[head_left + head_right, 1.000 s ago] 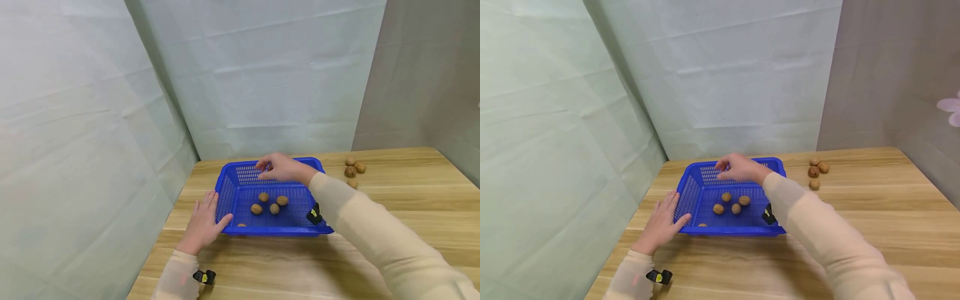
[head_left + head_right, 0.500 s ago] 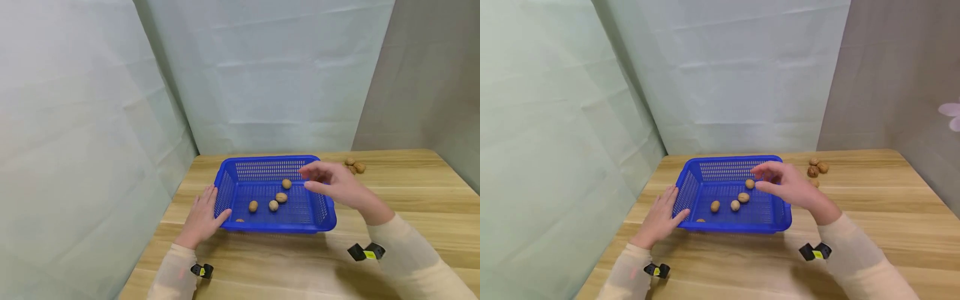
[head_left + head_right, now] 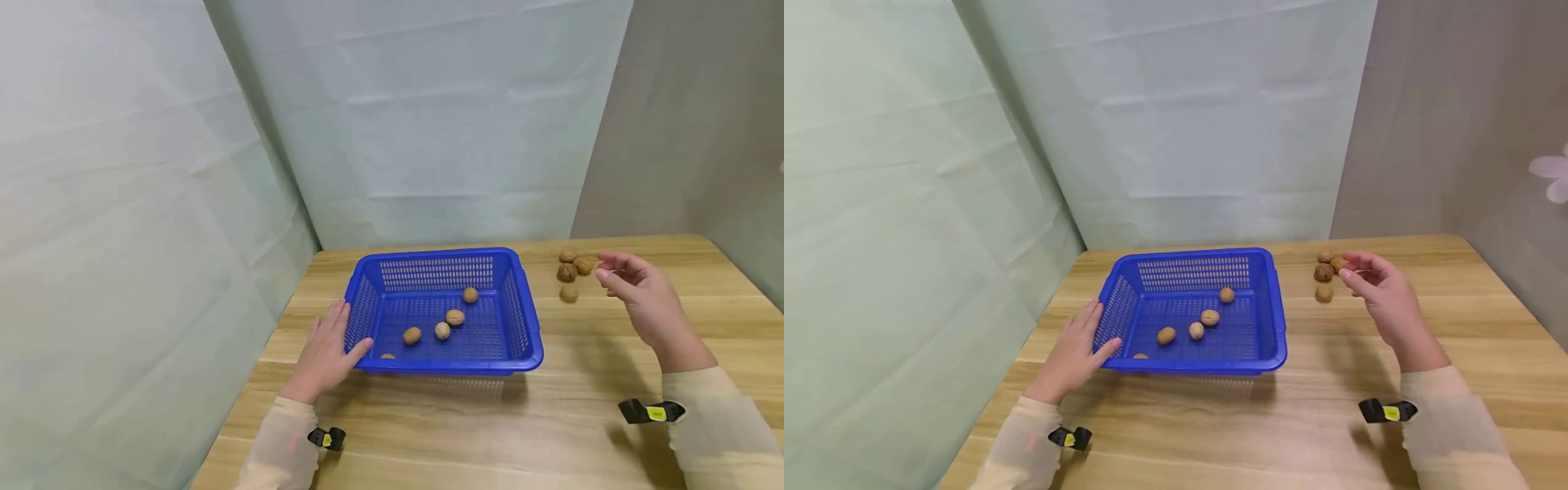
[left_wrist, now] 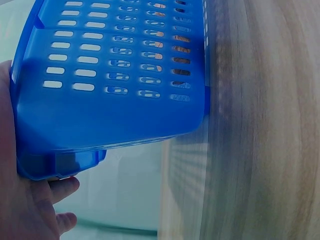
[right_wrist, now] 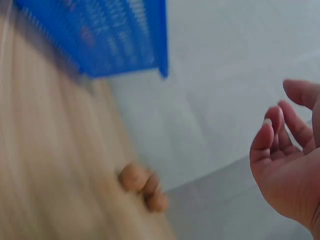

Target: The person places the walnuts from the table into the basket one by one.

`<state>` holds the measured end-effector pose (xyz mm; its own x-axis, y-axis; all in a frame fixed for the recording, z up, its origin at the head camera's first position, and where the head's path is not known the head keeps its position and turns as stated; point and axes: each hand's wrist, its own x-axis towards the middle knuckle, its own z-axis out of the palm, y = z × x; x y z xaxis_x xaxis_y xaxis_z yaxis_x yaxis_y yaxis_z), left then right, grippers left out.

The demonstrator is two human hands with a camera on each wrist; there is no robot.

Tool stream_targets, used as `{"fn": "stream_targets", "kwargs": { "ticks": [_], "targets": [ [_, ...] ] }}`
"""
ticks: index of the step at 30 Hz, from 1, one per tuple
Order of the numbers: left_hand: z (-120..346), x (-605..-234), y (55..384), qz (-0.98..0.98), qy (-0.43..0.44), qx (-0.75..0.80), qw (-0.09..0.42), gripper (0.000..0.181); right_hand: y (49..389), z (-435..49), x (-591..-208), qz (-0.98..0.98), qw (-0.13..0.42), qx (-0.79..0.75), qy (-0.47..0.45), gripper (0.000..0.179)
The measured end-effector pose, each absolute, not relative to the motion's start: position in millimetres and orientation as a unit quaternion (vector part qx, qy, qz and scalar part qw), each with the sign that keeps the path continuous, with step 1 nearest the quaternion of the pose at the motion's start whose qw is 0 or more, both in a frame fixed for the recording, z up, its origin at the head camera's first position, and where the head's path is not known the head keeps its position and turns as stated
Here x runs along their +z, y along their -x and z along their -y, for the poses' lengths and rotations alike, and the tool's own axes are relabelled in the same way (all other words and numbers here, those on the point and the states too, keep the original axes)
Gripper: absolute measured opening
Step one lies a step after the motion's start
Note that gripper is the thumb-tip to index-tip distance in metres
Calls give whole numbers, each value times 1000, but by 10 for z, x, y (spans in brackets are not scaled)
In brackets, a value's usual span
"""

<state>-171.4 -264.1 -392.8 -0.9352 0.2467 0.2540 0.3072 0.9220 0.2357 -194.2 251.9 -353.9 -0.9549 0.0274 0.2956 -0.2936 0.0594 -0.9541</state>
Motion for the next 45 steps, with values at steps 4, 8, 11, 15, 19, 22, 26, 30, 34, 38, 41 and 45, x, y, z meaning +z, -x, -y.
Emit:
{"fn": "stream_targets", "kwargs": {
  "ticks": [4, 8, 11, 15, 19, 22, 26, 30, 34, 38, 41, 45],
  "targets": [
    [2646, -3936, 1711, 972, 147, -142, 115, 91, 2017, -2669, -3690, 689, 104, 716, -51, 21],
    [2645, -3926, 1710, 972, 148, -145, 115, 89, 2065, -2790, -3848, 713, 87, 696, -15, 16],
    [2650, -3918, 1713, 971, 149, -147, 116, 86, 2114, -2837, -3948, 757, 67, 650, 2, 17],
    [2667, -3918, 1712, 971, 147, -146, 117, 85, 2205, -2848, -4056, 810, 22, 586, 9, 50],
    [2665, -3916, 1707, 971, 147, -150, 116, 86, 2304, -2825, -4144, 825, -26, 564, 19, 73],
    [2659, -3922, 1702, 970, 148, -156, 116, 85, 2382, -2791, -4201, 837, -45, 545, 27, 76],
    [2673, -3950, 1696, 971, 144, -155, 113, 83, 2511, -2703, -4250, 860, -56, 506, 40, 83],
    [2680, -3966, 1696, 972, 140, -156, 110, 83, 2607, -2633, -4266, 872, -65, 483, 49, 86],
    [2668, -3963, 1696, 970, 141, -160, 114, 82, 2638, -2599, -4273, 885, -68, 458, 41, 81],
    [2662, -3954, 1700, 972, 139, -157, 109, 84, 2642, -2583, -4287, 897, -63, 435, 36, 74],
    [2659, -3942, 1701, 972, 139, -157, 106, 86, 2632, -2581, -4307, 906, -55, 419, 26, 70],
    [2650, -3926, 1707, 971, 143, -155, 110, 86, 2599, -2568, -4337, 915, -51, 400, 6, 68]
  ]
}}
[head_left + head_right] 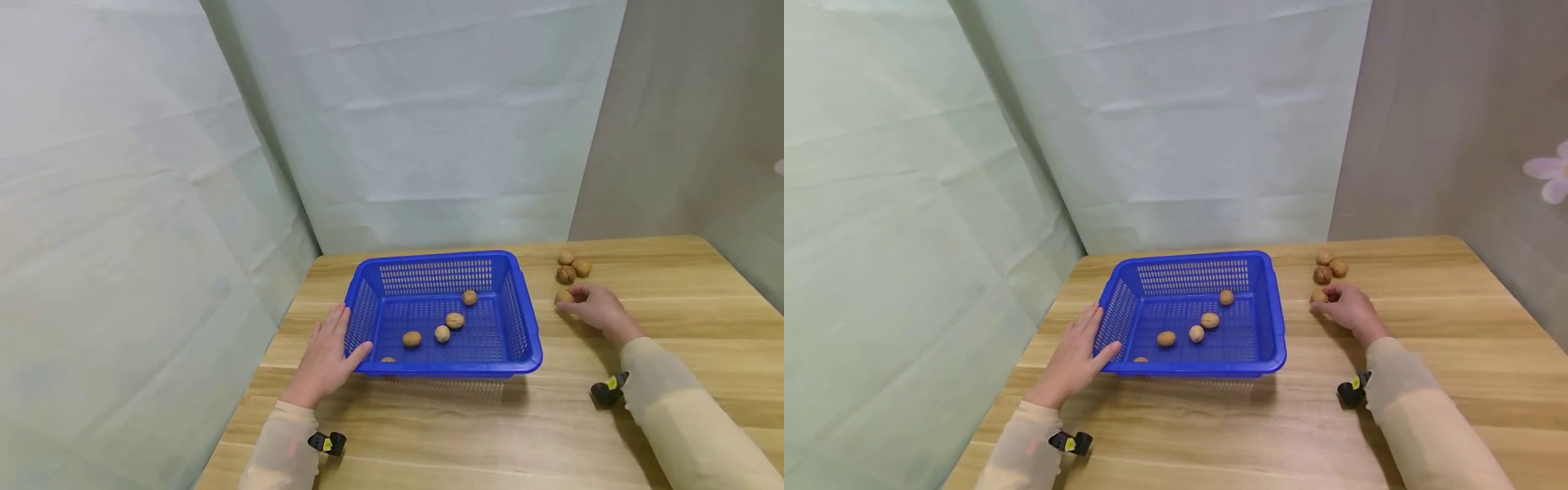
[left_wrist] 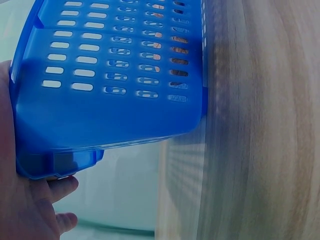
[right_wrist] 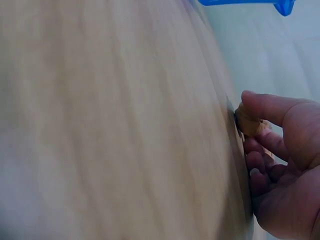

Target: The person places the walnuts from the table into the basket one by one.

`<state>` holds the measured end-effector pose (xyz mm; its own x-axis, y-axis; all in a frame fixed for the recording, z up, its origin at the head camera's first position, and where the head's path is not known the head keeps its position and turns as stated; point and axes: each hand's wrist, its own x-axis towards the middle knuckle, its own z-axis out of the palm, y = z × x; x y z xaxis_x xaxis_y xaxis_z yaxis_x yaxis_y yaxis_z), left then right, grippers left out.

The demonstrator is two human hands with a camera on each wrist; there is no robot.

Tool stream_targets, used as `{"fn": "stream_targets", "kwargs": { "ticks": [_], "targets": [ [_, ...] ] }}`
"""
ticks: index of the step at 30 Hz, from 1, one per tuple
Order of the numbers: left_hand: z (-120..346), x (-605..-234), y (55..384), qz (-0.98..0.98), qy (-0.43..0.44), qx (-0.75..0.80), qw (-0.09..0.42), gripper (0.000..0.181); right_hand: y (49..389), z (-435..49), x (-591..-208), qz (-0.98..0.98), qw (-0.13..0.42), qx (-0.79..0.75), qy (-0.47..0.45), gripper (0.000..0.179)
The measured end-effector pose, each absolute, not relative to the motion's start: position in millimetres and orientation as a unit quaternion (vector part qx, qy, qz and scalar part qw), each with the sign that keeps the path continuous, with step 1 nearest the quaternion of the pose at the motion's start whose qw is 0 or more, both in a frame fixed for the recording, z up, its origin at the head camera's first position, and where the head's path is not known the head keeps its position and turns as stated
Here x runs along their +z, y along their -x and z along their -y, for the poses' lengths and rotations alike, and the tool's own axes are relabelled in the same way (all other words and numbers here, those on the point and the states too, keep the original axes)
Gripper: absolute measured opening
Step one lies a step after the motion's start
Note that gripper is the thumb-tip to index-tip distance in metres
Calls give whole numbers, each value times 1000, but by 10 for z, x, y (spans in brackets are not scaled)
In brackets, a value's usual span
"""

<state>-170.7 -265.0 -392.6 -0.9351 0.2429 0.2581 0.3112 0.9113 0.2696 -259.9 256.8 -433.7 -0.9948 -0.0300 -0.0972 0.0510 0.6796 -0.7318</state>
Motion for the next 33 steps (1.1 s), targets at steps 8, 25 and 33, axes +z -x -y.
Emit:
{"fn": "stream_targets", "kwargs": {
  "ticks": [8, 25, 33],
  "targets": [
    [2616, -3930, 1690, 972, 141, -154, 108, 85, 2542, -2567, -4312, -910, 63, -411, -3, 70],
    [2598, -3857, 1683, 974, 132, -150, 108, 86, 2367, -1851, -3166, -854, 42, -510, 96, 63],
    [2608, -3889, 1681, 975, 134, -148, 103, 89, 2451, -1234, -2765, -814, 95, -552, 154, 55]
  ]
}}
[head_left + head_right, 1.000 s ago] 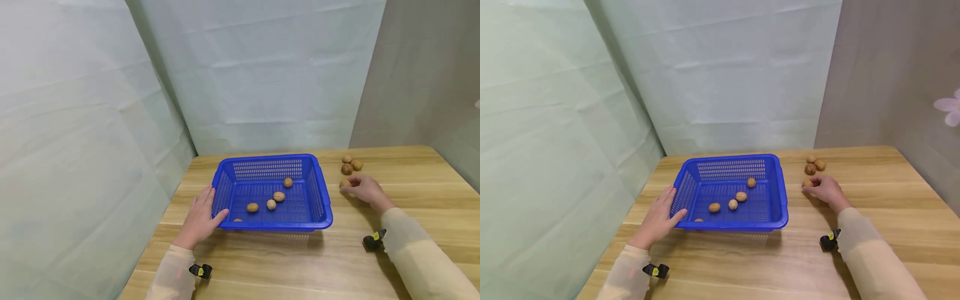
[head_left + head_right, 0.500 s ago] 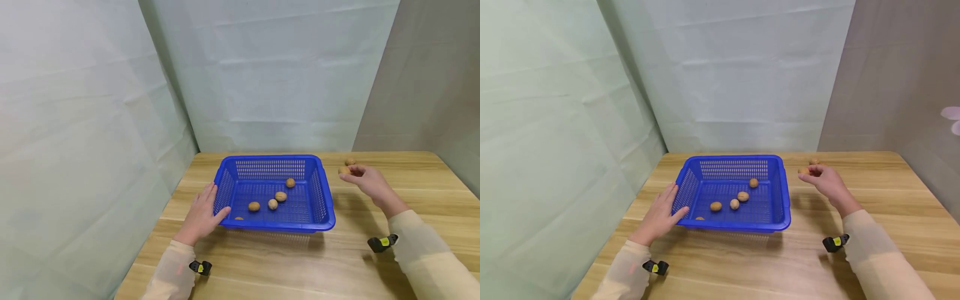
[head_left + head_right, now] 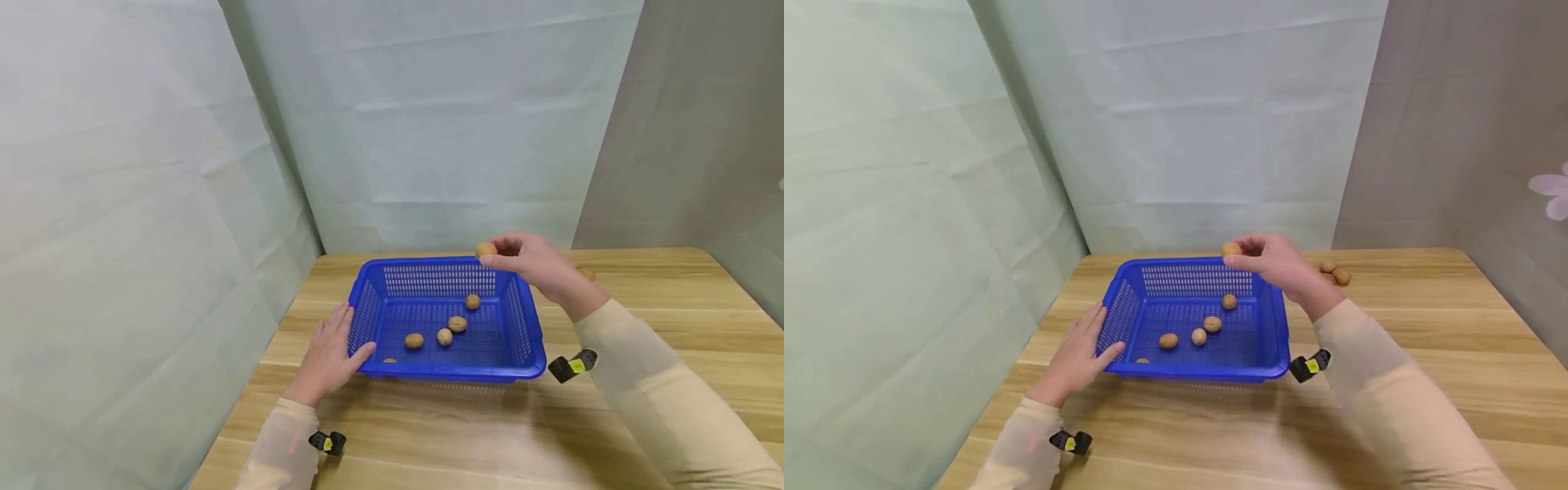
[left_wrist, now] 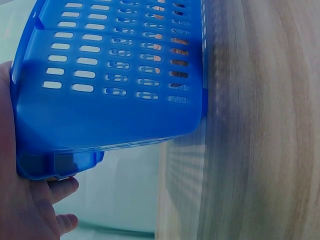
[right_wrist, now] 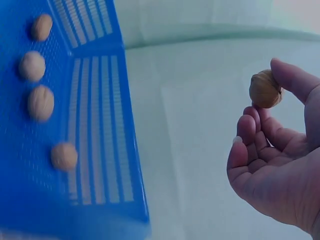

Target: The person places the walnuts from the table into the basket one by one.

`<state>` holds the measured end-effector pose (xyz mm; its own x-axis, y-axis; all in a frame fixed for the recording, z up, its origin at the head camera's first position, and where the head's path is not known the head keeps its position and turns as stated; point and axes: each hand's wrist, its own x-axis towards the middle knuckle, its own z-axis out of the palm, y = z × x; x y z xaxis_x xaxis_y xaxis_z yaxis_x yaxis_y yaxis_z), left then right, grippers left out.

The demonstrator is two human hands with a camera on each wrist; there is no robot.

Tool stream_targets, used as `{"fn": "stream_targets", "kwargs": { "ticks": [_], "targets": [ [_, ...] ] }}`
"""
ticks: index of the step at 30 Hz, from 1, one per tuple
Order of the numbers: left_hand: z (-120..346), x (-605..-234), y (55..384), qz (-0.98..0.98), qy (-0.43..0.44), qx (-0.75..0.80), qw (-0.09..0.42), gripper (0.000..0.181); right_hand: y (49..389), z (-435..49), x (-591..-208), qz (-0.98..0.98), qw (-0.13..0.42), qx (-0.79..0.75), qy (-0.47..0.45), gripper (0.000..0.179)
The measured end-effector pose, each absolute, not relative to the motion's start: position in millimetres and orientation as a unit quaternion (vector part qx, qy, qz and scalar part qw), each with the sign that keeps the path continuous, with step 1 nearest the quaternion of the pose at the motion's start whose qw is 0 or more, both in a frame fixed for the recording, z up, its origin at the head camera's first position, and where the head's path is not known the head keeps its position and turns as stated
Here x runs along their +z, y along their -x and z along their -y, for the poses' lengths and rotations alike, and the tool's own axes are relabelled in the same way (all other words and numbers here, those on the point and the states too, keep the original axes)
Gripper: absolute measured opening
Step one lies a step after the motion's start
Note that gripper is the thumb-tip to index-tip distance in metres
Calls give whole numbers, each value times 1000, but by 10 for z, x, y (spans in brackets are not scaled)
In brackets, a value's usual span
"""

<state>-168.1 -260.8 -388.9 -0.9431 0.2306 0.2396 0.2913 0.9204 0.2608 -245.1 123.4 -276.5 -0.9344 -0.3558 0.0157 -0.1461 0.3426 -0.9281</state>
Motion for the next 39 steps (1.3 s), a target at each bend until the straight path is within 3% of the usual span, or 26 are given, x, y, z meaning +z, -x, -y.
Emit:
{"fn": "stream_targets", "kwargs": {
  "ticks": [10, 15, 19, 33, 39],
  "targets": [
    [2618, -3924, 1643, 972, 138, -156, 112, 86, 2731, -554, -2948, -802, 169, -541, 189, 53],
    [2605, -3913, 1643, 969, 142, -163, 120, 87, 2812, -406, -3125, -813, 197, -518, 179, 39],
    [2611, -3917, 1652, 967, 147, -161, 130, 88, 2874, -376, -3201, -817, 216, -510, 160, 42],
    [2603, -3913, 1609, 970, 138, -165, 109, 87, 3038, -329, -3513, -838, 220, -478, 144, 55],
    [2617, -3894, 1607, 971, 135, -160, 115, 87, 3041, -289, -3510, -835, 226, -479, 150, 44]
  ]
}}
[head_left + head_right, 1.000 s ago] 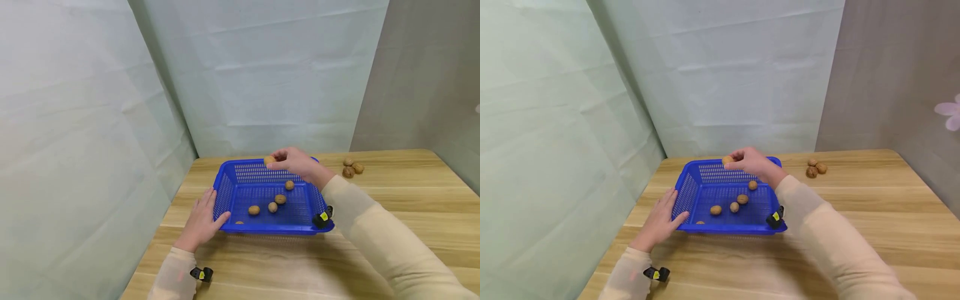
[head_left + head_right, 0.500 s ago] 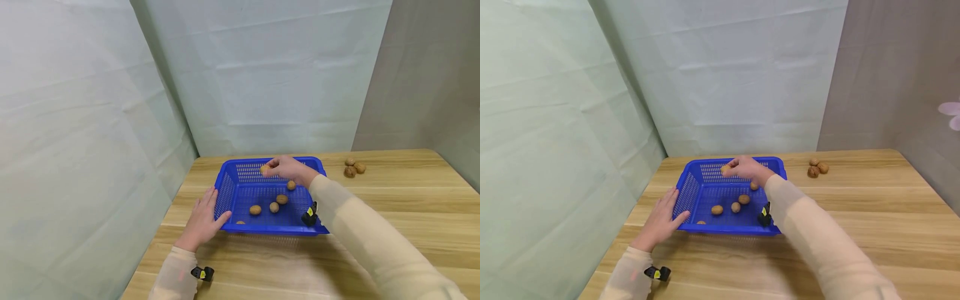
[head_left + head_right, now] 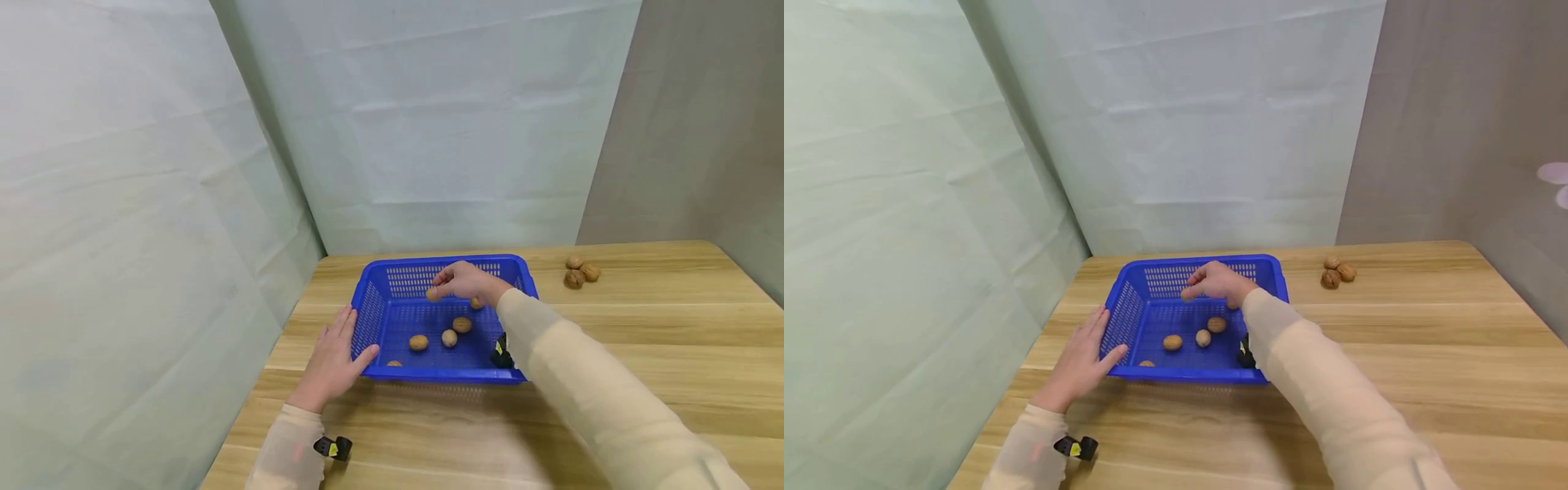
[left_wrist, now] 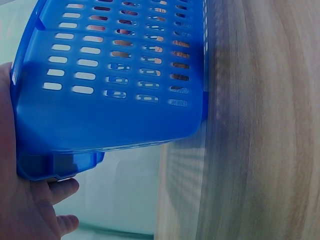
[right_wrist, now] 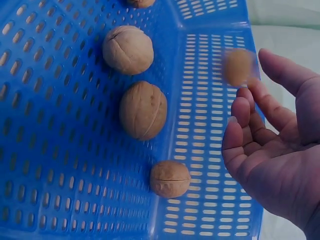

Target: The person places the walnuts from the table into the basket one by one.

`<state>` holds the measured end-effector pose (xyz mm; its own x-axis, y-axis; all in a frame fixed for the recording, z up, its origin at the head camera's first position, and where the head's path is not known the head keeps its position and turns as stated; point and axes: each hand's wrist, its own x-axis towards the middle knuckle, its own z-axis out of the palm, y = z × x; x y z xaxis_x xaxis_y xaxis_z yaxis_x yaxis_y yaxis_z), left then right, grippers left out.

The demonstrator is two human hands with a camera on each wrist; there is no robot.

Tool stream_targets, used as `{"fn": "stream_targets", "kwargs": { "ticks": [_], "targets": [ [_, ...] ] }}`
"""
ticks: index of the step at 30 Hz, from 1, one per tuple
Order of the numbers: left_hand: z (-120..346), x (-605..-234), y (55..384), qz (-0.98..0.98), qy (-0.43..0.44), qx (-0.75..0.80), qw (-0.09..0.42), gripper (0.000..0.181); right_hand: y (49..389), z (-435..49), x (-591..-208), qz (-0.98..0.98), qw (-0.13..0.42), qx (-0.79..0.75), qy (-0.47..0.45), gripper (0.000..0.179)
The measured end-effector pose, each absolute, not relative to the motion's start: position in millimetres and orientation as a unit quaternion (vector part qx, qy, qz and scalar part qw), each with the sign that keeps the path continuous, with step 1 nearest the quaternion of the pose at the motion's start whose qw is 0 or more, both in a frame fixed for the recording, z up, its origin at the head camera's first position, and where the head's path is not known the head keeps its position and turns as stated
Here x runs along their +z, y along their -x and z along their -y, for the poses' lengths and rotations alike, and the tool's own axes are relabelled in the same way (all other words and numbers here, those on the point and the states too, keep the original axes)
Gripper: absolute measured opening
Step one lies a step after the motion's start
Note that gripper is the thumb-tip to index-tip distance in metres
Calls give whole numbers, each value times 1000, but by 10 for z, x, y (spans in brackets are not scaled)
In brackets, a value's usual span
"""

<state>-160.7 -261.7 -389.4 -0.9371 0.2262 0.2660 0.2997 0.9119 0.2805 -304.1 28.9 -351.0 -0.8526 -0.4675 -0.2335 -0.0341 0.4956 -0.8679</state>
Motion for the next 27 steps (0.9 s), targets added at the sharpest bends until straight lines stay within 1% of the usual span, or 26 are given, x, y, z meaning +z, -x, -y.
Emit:
{"fn": "stream_targets", "kwargs": {
  "ticks": [2, 7, 11, 14, 18, 23, 27],
  "targets": [
    [2619, -3889, 1613, 971, 136, -160, 115, 86, 3041, -283, -3506, -836, 227, -476, 148, 41],
    [2620, -3895, 1617, 970, 136, -165, 117, 84, 3036, -276, -3503, -834, 221, -485, 141, 42],
    [2625, -3896, 1606, 971, 135, -163, 112, 87, 3028, -296, -3454, -821, 210, -510, 148, 41],
    [2622, -3894, 1602, 971, 134, -163, 110, 89, 3007, -327, -3315, -803, 212, -534, 160, 40],
    [2607, -3904, 1606, 970, 135, -165, 115, 88, 2931, -413, -2995, -777, 210, -563, 188, 41],
    [2569, -3904, 1629, 969, 135, -170, 116, 89, 2710, -758, -2629, -764, 181, -576, 227, 44],
    [2544, -3892, 1670, 970, 136, -169, 113, 90, 2575, -1220, -2579, -794, 131, -558, 203, 50]
  ]
}}
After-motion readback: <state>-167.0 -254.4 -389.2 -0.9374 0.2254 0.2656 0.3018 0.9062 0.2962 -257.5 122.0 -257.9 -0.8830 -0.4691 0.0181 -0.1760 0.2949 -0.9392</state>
